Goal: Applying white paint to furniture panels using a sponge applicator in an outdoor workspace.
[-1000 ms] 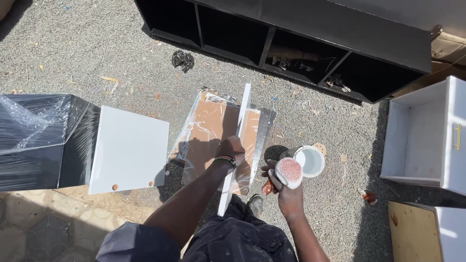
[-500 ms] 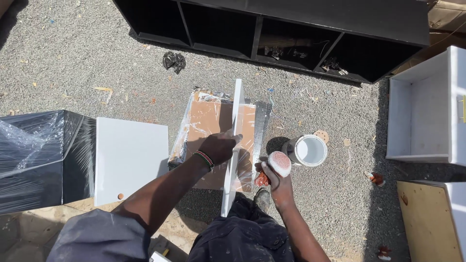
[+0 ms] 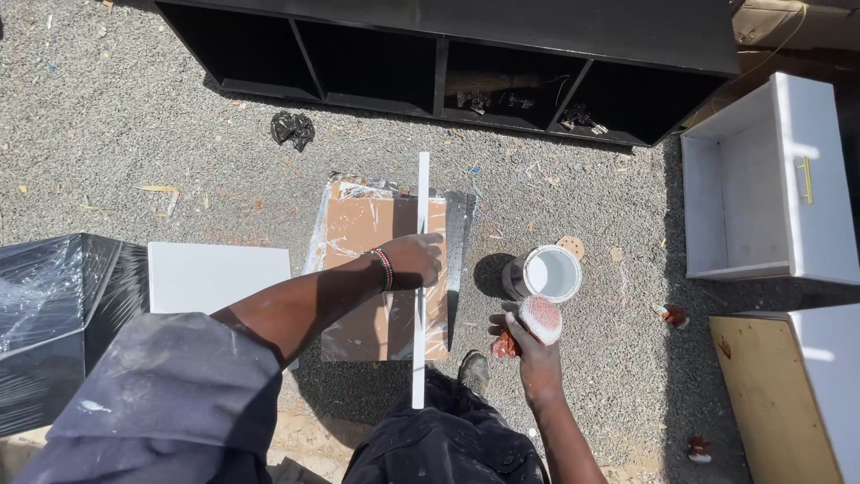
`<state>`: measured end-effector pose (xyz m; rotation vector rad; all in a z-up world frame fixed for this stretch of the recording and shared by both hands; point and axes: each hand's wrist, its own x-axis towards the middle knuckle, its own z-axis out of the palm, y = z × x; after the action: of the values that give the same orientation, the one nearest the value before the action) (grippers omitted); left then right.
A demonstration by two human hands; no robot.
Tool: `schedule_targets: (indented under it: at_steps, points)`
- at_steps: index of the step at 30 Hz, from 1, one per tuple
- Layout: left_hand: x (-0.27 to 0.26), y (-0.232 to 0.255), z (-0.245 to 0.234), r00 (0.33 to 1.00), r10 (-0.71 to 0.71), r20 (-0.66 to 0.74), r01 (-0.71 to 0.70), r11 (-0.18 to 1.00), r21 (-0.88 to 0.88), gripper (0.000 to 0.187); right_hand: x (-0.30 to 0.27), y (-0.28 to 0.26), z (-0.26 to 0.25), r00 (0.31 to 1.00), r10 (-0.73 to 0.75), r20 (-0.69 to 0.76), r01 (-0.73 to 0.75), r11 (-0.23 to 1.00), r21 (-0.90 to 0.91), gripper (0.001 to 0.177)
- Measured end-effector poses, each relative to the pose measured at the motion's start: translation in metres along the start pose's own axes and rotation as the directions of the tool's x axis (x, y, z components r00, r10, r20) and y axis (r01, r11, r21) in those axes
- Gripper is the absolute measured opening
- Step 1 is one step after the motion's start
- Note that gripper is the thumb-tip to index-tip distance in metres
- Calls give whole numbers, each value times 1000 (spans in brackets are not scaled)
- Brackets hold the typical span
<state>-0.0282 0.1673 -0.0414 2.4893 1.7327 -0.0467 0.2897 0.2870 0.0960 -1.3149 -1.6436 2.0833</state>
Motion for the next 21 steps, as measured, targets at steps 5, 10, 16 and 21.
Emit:
schedule_targets:
  at_steps: [5,10,16,21]
  points:
    - [10,-27,14,997,61,-49,-57,996,76,44,-7,-24,-37,992,-19,-128,32,994,101,38]
    - [-12,-56,-19,944,-260,204,286,951,-114,13,7,-27,-81,942,-198,-271,269,927,260,33]
    - [-51,-59,-87,742,-554,378,671,611,-420,37,31,-13,-102,896,-133,-423,241,947,214,32]
    - [-80,-56,-70,558,-746,363,741,252,-622,51,54,8,-60,940,67,-334,32,959,282,35]
